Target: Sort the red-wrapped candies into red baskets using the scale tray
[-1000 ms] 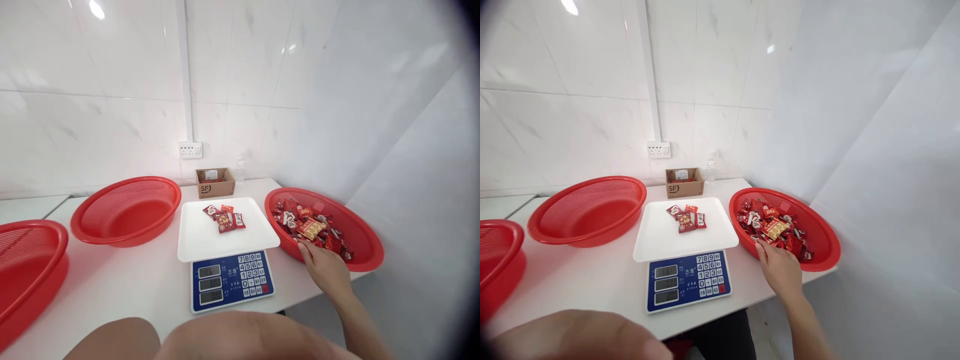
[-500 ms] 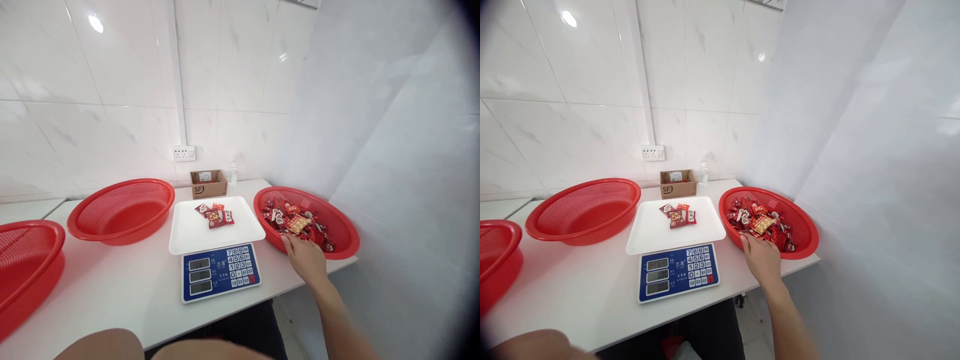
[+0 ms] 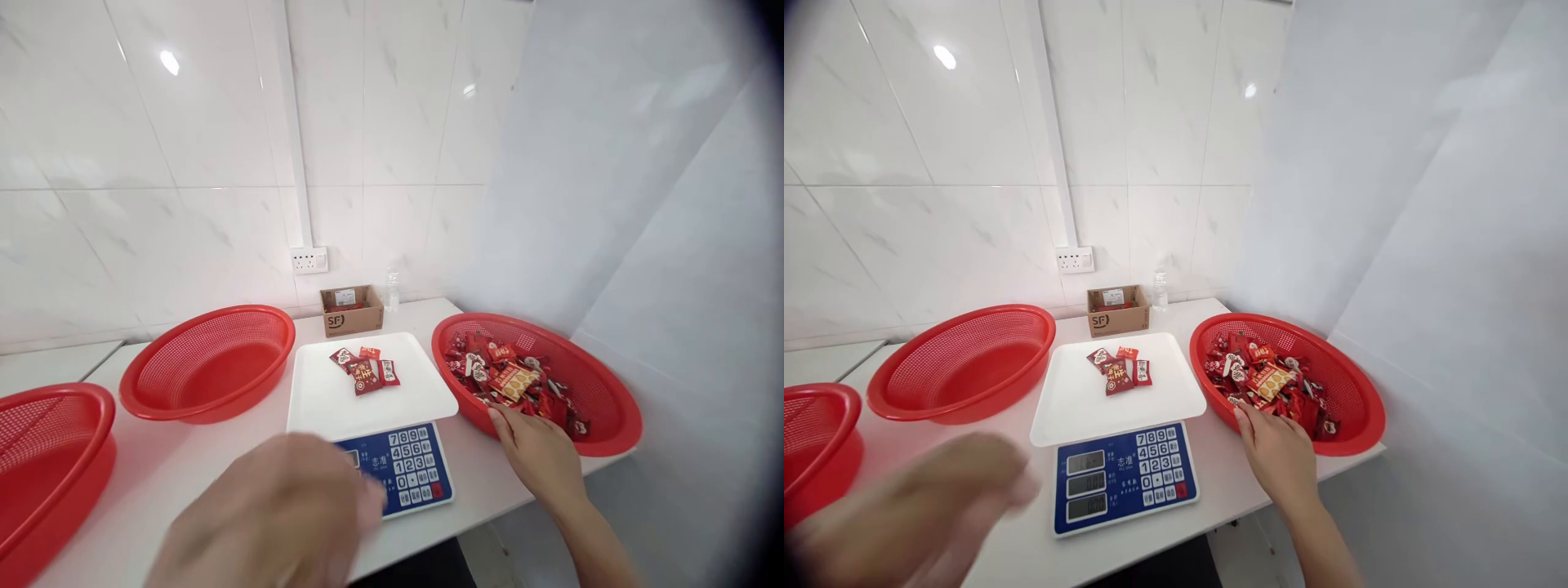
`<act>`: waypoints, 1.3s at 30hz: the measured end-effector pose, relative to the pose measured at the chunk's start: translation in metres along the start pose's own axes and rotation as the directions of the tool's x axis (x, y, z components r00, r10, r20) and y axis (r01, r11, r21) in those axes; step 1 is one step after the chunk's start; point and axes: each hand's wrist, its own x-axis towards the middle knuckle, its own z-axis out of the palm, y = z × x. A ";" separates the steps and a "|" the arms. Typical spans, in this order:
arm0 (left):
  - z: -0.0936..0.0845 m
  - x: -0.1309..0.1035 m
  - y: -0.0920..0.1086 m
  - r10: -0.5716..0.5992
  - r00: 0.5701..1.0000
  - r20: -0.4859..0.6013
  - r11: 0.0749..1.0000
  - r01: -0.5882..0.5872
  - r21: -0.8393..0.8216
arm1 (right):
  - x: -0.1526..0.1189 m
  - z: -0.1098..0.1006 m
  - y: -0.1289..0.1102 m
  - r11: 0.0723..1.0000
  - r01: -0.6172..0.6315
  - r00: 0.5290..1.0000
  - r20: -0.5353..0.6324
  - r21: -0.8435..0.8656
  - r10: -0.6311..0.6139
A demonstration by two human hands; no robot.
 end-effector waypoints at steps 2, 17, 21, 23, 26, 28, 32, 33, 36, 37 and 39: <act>0.013 0.030 -0.011 -0.077 0.995 0.062 0.997 0.079 -0.025 | 0.000 0.003 0.002 1.000 0.006 1.000 -0.008 0.023 -0.006; 0.111 0.113 -0.094 -0.030 0.817 0.576 0.996 -0.021 0.081 | 0.002 0.011 0.015 0.998 0.026 0.999 -0.036 0.055 -0.024; 0.115 0.118 -0.096 -0.093 0.788 0.609 0.990 0.008 0.142 | 0.002 0.012 0.018 0.995 0.009 1.000 -0.011 0.097 -0.008; 0.112 0.117 -0.094 -0.123 0.789 0.602 0.983 0.014 0.182 | 0.002 0.013 0.022 0.992 -0.005 1.000 0.023 0.127 0.003; 0.107 0.116 -0.090 -0.141 0.793 0.593 0.973 0.000 0.232 | 0.002 0.015 0.028 0.984 -0.050 0.994 0.107 0.172 0.032; 0.106 0.117 -0.088 -0.156 0.786 0.598 0.968 0.000 0.252 | 0.004 0.015 0.030 0.976 -0.103 0.982 0.176 0.191 0.069; 0.109 0.117 -0.092 -0.185 0.792 0.582 0.969 0.050 0.241 | 0.013 0.011 0.017 0.954 -0.073 0.991 0.128 0.291 0.036; 0.110 0.116 -0.095 -0.197 0.800 0.566 0.969 0.071 0.237 | 0.017 0.008 0.010 0.946 -0.022 0.997 0.081 0.325 -0.005; 0.113 0.114 -0.104 -0.260 0.787 0.559 0.962 0.158 0.225 | 0.030 -0.002 -0.020 0.903 0.166 0.983 0.011 0.396 -0.186; 0.113 0.113 -0.107 -0.284 0.764 0.579 0.957 0.192 0.216 | 0.036 -0.007 -0.033 0.879 0.228 0.964 0.030 0.418 -0.264; 0.113 0.113 -0.113 -0.313 0.709 0.632 0.949 0.250 0.190 | 0.047 -0.014 -0.059 0.834 0.319 0.903 0.122 0.450 -0.412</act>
